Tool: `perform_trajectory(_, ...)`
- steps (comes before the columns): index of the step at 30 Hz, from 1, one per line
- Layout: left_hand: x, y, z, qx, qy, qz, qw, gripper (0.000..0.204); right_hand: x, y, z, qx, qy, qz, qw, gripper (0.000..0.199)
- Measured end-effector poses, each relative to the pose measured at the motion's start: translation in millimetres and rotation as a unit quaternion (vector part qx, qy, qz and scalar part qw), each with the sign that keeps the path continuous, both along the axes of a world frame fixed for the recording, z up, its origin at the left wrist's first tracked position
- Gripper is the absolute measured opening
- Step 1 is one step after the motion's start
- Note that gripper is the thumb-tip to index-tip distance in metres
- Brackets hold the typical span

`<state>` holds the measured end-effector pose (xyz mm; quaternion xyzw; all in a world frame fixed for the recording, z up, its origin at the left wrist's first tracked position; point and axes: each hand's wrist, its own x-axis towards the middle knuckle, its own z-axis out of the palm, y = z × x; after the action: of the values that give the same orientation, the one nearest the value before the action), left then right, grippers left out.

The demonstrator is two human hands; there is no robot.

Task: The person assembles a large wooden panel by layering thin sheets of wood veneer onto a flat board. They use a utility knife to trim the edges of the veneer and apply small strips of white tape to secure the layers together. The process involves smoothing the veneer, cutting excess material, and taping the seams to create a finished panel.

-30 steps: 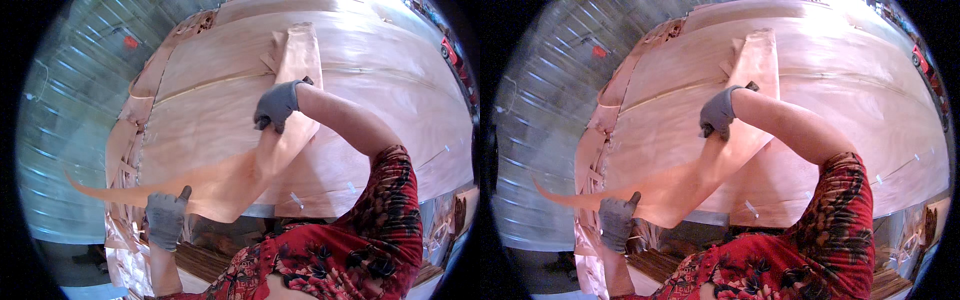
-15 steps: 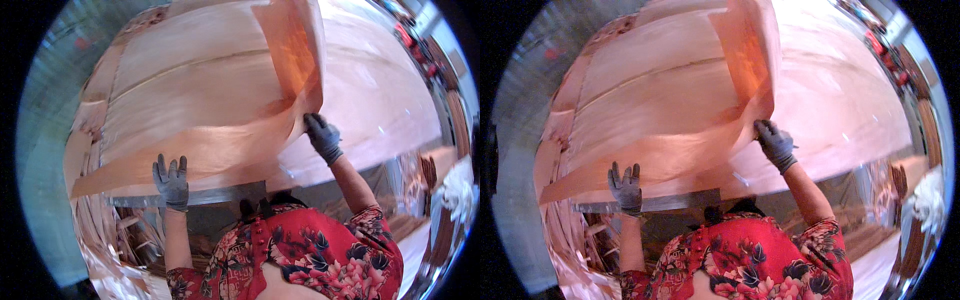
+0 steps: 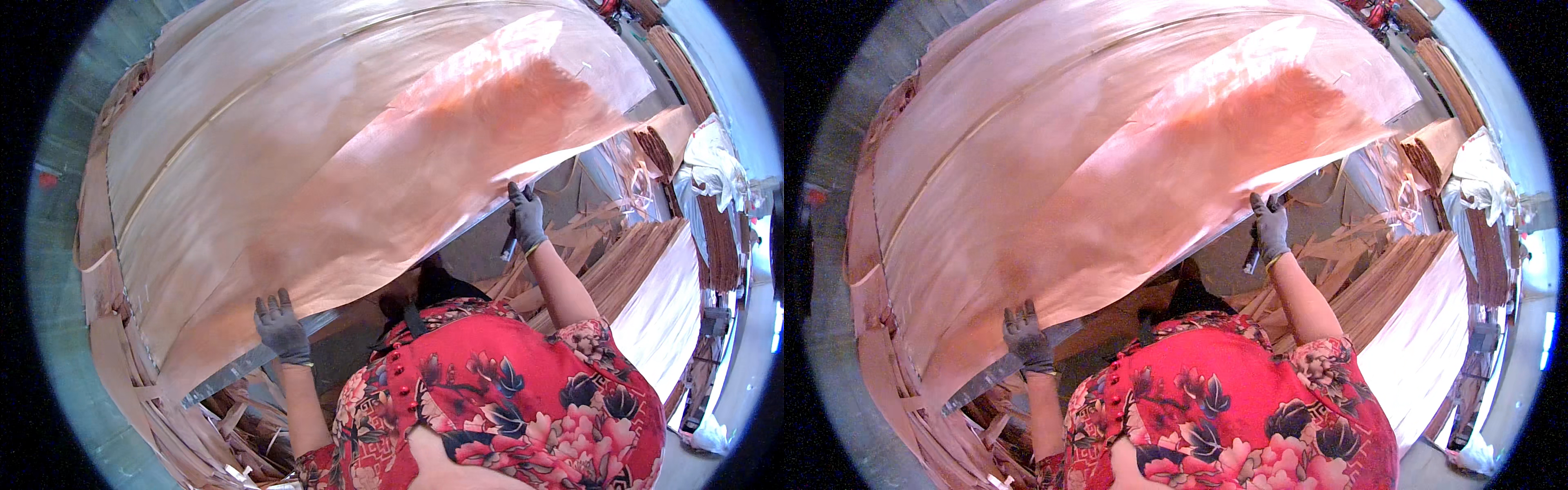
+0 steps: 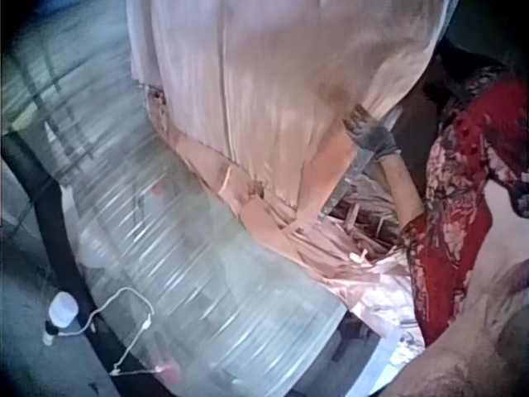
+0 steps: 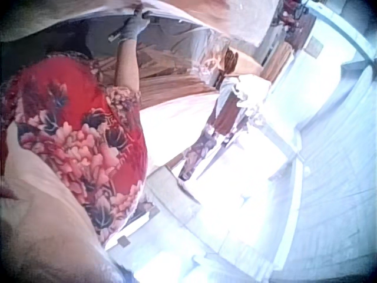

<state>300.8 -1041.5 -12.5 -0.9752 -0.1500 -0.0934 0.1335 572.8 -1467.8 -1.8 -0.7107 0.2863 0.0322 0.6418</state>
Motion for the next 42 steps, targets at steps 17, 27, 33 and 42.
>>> perform_trajectory(17,33.3,13.7,5.2,-0.198,-0.083,0.091,0.972,0.06,101.0,-7.5,35.1,0.243,0.017,0.051,0.968,0.061)
perform_trajectory(27,33.2,-21.0,-6.8,-0.056,0.045,0.064,0.995,0.072,168.4,-62.0,-34.3,0.177,0.014,0.02,0.984,0.014)
perform_trajectory(33,22.6,-17.6,-11.8,-0.043,0.051,0.147,0.987,0.059,212.1,-108.5,-41.2,0.173,0.065,-0.026,0.982,0.016)
perform_trajectory(42,-23.1,16.8,23.8,0.094,0.306,0.31,0.895,0.058,165.4,-72.2,-16.2,0.15,0.034,0.044,0.987,0.012)
